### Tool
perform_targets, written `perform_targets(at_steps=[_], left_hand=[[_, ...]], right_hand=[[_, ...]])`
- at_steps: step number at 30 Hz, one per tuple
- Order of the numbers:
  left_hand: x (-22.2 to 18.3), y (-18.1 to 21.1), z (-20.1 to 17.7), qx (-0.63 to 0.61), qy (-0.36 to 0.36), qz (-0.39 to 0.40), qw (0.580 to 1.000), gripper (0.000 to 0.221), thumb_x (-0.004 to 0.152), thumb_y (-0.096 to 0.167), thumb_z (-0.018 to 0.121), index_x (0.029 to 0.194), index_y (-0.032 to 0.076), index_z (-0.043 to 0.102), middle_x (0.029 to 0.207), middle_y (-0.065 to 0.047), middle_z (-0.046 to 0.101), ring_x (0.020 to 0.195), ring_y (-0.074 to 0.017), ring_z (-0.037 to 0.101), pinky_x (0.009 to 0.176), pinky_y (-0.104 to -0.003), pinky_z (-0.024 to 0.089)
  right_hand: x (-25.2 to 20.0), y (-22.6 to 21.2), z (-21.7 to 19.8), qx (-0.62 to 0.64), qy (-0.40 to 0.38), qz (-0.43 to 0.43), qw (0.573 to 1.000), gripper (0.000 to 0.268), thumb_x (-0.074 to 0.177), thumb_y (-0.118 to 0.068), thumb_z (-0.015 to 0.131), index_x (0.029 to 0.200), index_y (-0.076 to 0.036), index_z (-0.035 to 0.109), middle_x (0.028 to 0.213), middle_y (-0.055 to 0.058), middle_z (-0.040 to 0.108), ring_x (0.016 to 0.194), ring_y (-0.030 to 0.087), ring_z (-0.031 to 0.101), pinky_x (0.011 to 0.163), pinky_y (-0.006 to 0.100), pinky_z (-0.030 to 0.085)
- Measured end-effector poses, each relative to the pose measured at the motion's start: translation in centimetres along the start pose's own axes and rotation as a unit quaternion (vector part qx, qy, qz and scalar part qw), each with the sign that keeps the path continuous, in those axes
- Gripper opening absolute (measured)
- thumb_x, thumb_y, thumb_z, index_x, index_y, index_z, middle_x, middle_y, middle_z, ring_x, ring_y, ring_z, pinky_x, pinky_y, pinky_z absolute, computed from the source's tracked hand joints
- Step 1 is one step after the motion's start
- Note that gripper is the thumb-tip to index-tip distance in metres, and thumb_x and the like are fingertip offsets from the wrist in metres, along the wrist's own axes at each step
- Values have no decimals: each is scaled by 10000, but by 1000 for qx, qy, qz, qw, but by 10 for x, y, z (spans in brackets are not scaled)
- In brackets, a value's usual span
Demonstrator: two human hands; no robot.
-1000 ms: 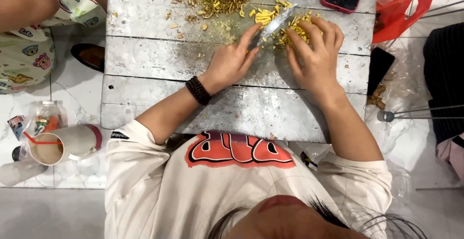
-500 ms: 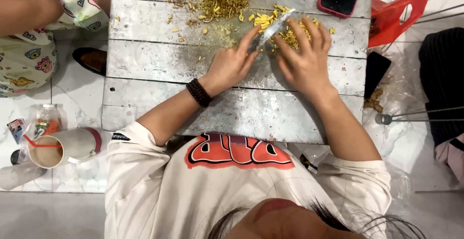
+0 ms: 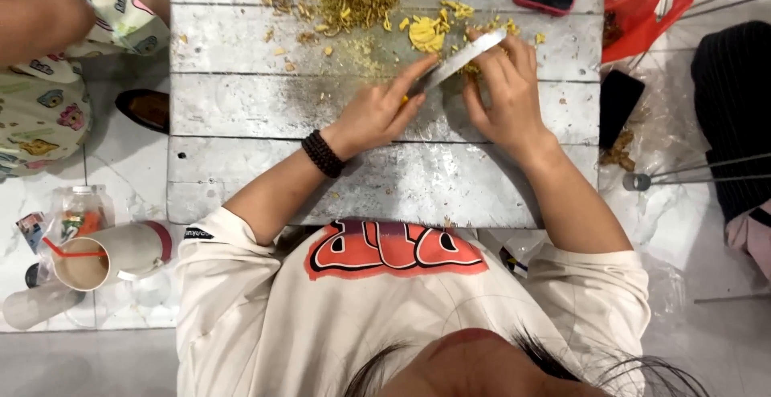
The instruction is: Sorting and scraping dried shredded leaves on a wooden table using a small knife.
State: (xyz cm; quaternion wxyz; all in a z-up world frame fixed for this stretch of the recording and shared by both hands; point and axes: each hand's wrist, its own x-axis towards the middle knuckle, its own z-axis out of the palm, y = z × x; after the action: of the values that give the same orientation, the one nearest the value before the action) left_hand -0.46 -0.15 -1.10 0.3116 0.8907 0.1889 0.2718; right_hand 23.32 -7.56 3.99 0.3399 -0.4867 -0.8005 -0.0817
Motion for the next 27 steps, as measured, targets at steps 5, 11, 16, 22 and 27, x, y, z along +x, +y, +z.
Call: perform_targets(at_steps=[5,11,16,22,27], left_hand=[[3,8,-11,-50,-46,-52,996,490,1156,256,398,1588,207,173,633,88,402,427,-79,373,369,-200,352],[4,4,-11,-89,-40,-93,991,489,1149,241,401,1574,242,158,752,29,537,461,-85,448,376,-188,411],[0,1,-11,-119,-30,-59,991,471,1161,273,368,1580,262,153,752,52,500,464,-79,433,389,-190,402],[-1,0,-4,-72,-49,5,996,482,1169,241,363,1583,250,116,788,-15,563,426,-92,429,323,-185,402],[-2,-4,0,-56,-38,-27,997,545,1175,189,411,1599,245,74,765,24,542,450,-96,445,350,-202,417]], right_hand=[[2,-6,-6,10,73,-22,997,136,953,51,656,1088,42,665,1088,188,712,1108,382,609,906,463,439],[1,-1,1,17,126,-34,991,140,910,80,678,1040,67,728,1175,223,756,1058,377,712,865,452,503],[-2,0,1,116,105,45,987,206,977,89,615,1170,98,686,1181,255,723,1096,376,685,943,457,524],[-1,-4,-2,551,42,325,768,372,951,82,506,1288,-22,623,1333,168,666,1248,279,648,1039,377,597],[-2,0,0,719,59,375,582,363,874,121,534,1131,-59,716,1276,138,709,1198,262,670,1023,380,595]])
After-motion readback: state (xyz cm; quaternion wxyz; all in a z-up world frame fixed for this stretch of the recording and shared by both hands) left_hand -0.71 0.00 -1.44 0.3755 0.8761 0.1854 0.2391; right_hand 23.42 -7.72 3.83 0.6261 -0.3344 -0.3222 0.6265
